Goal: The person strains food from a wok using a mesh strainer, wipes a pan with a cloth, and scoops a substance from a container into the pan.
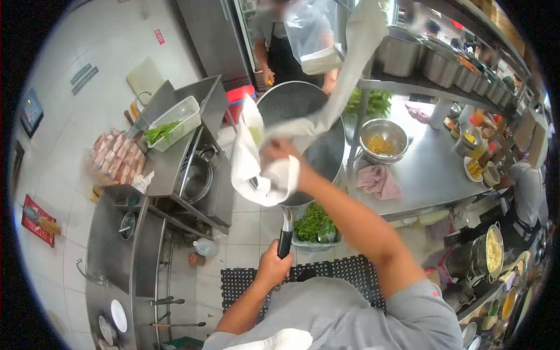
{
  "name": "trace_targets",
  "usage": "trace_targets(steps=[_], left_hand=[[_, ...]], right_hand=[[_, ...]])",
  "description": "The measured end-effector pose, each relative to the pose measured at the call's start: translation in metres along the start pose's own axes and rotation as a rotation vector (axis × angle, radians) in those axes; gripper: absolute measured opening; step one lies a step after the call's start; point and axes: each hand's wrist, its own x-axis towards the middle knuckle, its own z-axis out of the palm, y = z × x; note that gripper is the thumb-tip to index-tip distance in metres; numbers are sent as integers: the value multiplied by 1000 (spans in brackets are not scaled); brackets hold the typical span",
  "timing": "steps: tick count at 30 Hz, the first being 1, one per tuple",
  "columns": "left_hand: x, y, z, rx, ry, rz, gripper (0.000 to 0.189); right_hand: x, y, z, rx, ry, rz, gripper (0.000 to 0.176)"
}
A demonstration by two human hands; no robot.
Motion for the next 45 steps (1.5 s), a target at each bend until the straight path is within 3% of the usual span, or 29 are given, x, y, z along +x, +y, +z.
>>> trace_targets(steps=[2, 3, 5, 6, 8, 10, 12, 13, 15, 16, 18, 19, 21, 22, 24, 26, 31, 32, 34, 37, 38, 39, 41, 43, 45], left_hand=[[1, -4, -4, -38, 3, -9, 17], [-1, -7, -7, -82, -1, -19, 17], [-3, -7, -10, -130, -9, -22, 18], [-6, -4, -11, -106, -32, -28, 18], [-12, 0, -10, -74, -68, -33, 18], [-13, 3, -7, 58, -54, -16, 16], [-9, -2, -9, 43, -54, -5, 18], [-7, -4, -12, 34, -50, 9, 20], [-10, -7, -16, 13, -52, -4, 21], [-10, -8, -14, -21, -55, -11, 21], [-17, -6, -12, 40, -69, -17, 21], [-16, -4, -10, 93, -73, -19, 20], [-13, -2, -9, 119, -66, -4, 20], [-12, -1, -9, 144, -45, 6, 20], [-9, 1, -13, 166, -49, -1, 20], [-5, -1, -13, 101, -38, 33, 17], [-1, -7, -5, 146, 54, 66, 16], [2, -14, -1, 206, 105, 87, 16], [6, -25, 5, 271, 140, 110, 18], [20, -40, 6, 281, 271, 261, 15], [18, -32, 5, 288, 265, 271, 15], [13, -18, 6, 139, 292, 194, 14], [21, -13, 16, -101, 291, 67, 14], [26, 6, 25, -193, 303, 87, 18], [36, 2, 28, -394, 108, 327, 17]], right_hand=[[-38, 7, -3, -138, -327, 84, 32], [-52, 31, -5, 76, -226, 128, 25], [-32, 25, -47, -670, -257, 300, 20], [-21, 24, -54, -675, -257, 304, 20], [-1, 17, -51, -768, 75, 351, 20], [-2, -14, -28, -644, -21, 411, 21], [-29, -33, -1, -382, -59, -207, 17], [-35, -15, -7, -379, -56, -210, 17], [-48, 43, -32, -626, -287, -74, 18], [-33, 40, -44, -633, -287, -77, 18], [-15, 30, -70, -658, -105, 551, 29], [-10, 21, -71, -665, -96, 558, 29], [0, 0, -48, -474, 295, 23, 34], [-10, -15, -33, -478, 245, -115, 26], [-41, -17, -16, -343, -199, -57, 29], [-56, 6, -31, -672, -347, -53, 25], [-70, 22, -81, -1285, -26, 116, 20], [-76, 19, -87, -1289, -20, 135, 20], [-97, 12, -97, -1263, 210, 236, 19], [-169, 16, -120, -1147, 90, 502, 24], [-193, 15, -125, -1056, -31, 696, 26], [-216, 10, -126, -957, -144, 896, 29], [-269, -15, -120, -712, -5, 977, 33], [-336, -13, -104, -323, 177, 916, 35], [-395, -23, -75, -220, 192, 1101, 35]])
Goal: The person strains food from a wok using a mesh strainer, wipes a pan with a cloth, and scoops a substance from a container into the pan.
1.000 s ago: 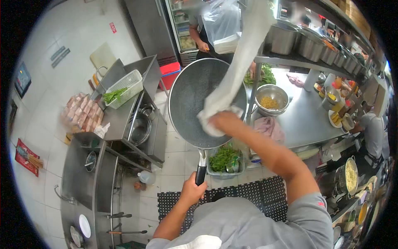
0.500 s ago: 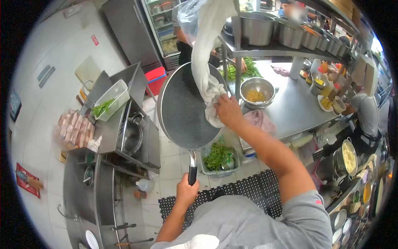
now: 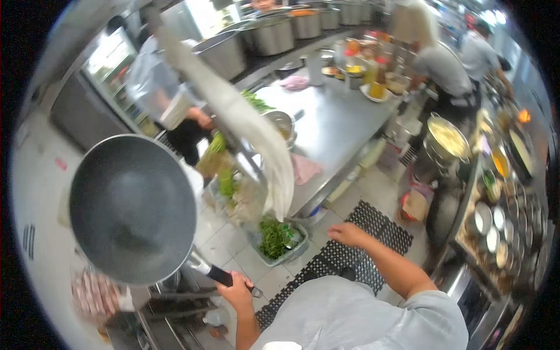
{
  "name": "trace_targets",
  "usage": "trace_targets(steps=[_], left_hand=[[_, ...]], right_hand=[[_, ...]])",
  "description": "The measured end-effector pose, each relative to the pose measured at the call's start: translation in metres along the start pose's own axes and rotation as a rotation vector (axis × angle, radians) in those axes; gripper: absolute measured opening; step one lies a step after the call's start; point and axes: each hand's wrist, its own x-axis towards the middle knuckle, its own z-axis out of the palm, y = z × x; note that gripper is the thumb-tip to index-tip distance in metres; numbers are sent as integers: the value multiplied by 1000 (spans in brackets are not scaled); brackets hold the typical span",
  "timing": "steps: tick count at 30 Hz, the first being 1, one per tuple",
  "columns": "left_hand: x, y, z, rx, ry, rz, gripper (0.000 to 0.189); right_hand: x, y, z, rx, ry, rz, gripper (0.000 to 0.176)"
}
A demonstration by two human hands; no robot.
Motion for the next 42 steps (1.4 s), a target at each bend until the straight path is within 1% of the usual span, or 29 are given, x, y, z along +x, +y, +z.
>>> trace_targets(steps=[1, 2, 3, 5, 7, 8, 9, 11, 12, 13, 14, 15, 17, 19, 21, 22, 23, 25, 27, 29, 30, 32, 33, 35, 36, 37, 39, 40, 42], left_hand=[[1, 6, 6, -66, -68, 53, 16], [1, 6, 12, -122, -80, 33, 16], [0, 17, 26, -104, -86, -71, 15], [-10, 18, 47, -67, -204, -27, 10], [-19, 10, 66, -23, -439, -39, 7], [-23, 1, 70, -22, -605, -12, 9], [-32, 0, 83, -21, -732, -52, 9], [-52, 3, 107, 100, -957, -239, 10], [-54, -2, 120, 187, -1109, -245, 12], [-61, 1, 136, 185, -1141, -243, 12], [-71, 5, 155, 299, -1308, -298, 13], [-83, 9, 175, 424, -1475, -350, 15], [-111, 2, 213, 568, -1762, -346, 15], [-149, -6, 243, 736, -2017, -341, 13], [-188, -32, 268, 851, -2245, -361, 11], [-215, -29, 286, 885, -2369, -386, 11], [-246, -25, 303, 920, -2486, -414, 11], [-300, -54, 324, 874, -2670, -609, 11], [-358, -66, 334, 900, -2742, -643, 10], [-409, -91, 337, 849, -2805, -797, 14], [-433, -98, 341, 816, -2831, -798, 14], [-478, -118, 347, 812, -2861, -821, 20], [-498, -132, 349, 798, -2894, -819, 20], [-531, -153, 352, 801, -2929, -822, 21], [-548, -155, 355, 824, -2958, -766, 20], [-560, -149, 356, 767, -2930, -704, 23], [-575, -143, 360, 754, -2911, -719, 32], [-576, -141, 362, 799, -2911, -646, 39], [-565, -157, 360, 784, -2927, -654, 43]], right_hand=[[-22, 20, 11, 82, -34, 46, 37], [-41, 30, 24, 15, -58, 104, 37], [-62, 41, 33, -40, -66, 186, 38], [-101, 57, 57, -98, -121, 237, 39], [-125, 64, 77, -176, -262, 294, 38], [-132, 47, 76, -133, -338, 414, 37], [-142, 34, 70, -88, -427, 506, 37], [-165, 47, 88, -20, -162, 492, 35], [-179, 45, 88, -8, -132, 523, 35], [-191, 38, 85, 36, -55, 583, 33], [-200, 35, 85, 83, 16, 637, 31], [-207, 47, 95, 100, 38, 648, 31], [-225, 82, 116, 173, 46, 640, 31], [-254, 82, 110, 215, 105, 679, 32], [-284, 76, 95, 378, 197, 810, 32], [-293, 91, 101, 386, 270, 777, 33], [-301, 105, 108, 398, 274, 778, 33], [-318, 120, 109, 452, 370, 817, 34], [-337, 129, 114, 509, 469, 892, 35], [-351, 139, 116, 530, 461, 957, 37], [-361, 138, 117, 532, 461, 962, 37], [-383, 124, 125, 642, 751, 1019, 38], [-391, 115, 121, 731, 772, 1078, 37], [-404, 119, 134, 743, 769, 1093, 36], [-407, 122, 142, 749, 786, 1105, 36], [-410, 123, 148, 756, 791, 1130, 36], [-411, 125, 153, 768, 800, 1161, 36], [-411, 125, 151, 784, 813, 1167, 35], [-408, 126, 147, 796, 813, 1175, 35]])
